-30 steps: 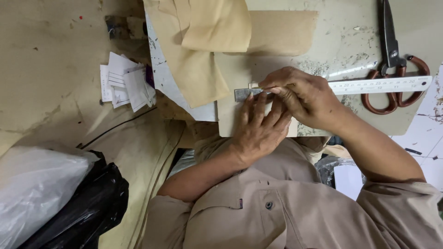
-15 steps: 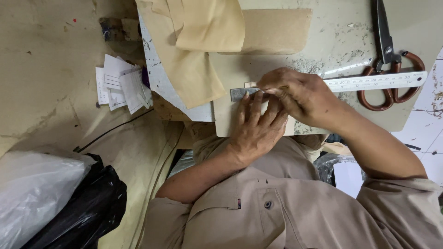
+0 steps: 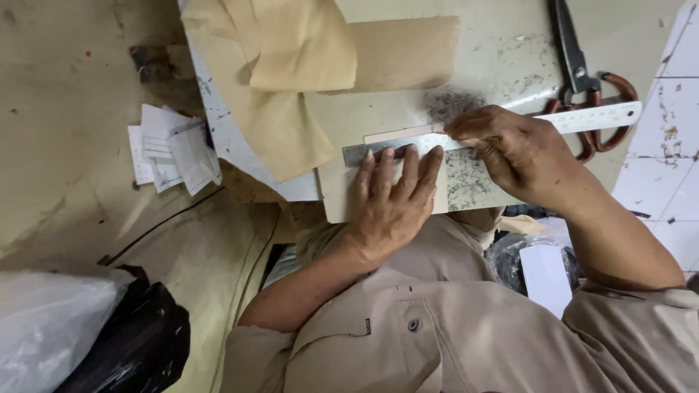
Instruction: Measuring, marking, and assembling leather components using a ruler, hammer, and adhesive
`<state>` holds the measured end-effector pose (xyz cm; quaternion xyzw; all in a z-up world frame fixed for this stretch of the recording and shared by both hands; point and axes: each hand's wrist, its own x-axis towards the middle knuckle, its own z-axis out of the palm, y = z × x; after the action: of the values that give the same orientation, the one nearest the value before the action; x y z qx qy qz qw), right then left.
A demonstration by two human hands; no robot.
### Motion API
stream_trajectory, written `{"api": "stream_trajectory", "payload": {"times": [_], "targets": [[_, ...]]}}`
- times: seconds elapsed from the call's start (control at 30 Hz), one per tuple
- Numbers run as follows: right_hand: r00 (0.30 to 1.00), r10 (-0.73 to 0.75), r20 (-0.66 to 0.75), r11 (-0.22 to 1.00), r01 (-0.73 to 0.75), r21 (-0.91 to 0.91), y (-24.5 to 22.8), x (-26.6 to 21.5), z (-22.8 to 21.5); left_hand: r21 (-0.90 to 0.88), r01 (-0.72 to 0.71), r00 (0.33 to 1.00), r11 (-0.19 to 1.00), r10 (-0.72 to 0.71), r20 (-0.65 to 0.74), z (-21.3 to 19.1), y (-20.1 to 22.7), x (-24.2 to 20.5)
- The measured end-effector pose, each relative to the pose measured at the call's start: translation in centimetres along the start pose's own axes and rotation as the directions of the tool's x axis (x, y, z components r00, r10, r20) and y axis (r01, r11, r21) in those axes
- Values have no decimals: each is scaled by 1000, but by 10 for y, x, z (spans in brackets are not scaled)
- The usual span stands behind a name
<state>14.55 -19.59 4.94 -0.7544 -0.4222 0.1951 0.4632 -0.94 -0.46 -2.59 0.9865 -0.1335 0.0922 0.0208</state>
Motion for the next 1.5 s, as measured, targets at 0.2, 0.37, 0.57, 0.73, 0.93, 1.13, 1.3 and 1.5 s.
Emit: {"api": "stream_trajectory", "payload": {"times": [0.2,0.37,0.57,0.73,0.93,1.13,1.3,1.5], "targets": [[999,7,-37,997,-10,-72,2,-12,-2,11,-3,1000,1000,3,19,-1,1,-1],[999,-4,-50,991,-2,-135,6,-17,-1,12,10,1000,1000,-11,17,-2,2,-1],[991,-66,-120,927,17,-375,9,-31,-7,-5,-18,1000,1000,18,6,-2,-5,-2],[993,116,7,640,-69,-765,8,-42,-5,-143,-18,984,990,-8,-178,-18,-13,13],[977,207,55,766,-127,-631,-5,-59,-21,-252,97,948,963,-166,-270,-32,-14,18],[914,315,-256,776,-403,-485,-14,-104,-8,-350,440,882,827,-471,-2,-23,-16,9],[774,520,-362,816,-575,-59,-46,-86,13,-371,446,893,814,-433,123,-27,-37,24],[764,536,-359,844,-497,201,-64,-57,32,-532,223,960,817,-278,-24,-21,-50,28]]}}
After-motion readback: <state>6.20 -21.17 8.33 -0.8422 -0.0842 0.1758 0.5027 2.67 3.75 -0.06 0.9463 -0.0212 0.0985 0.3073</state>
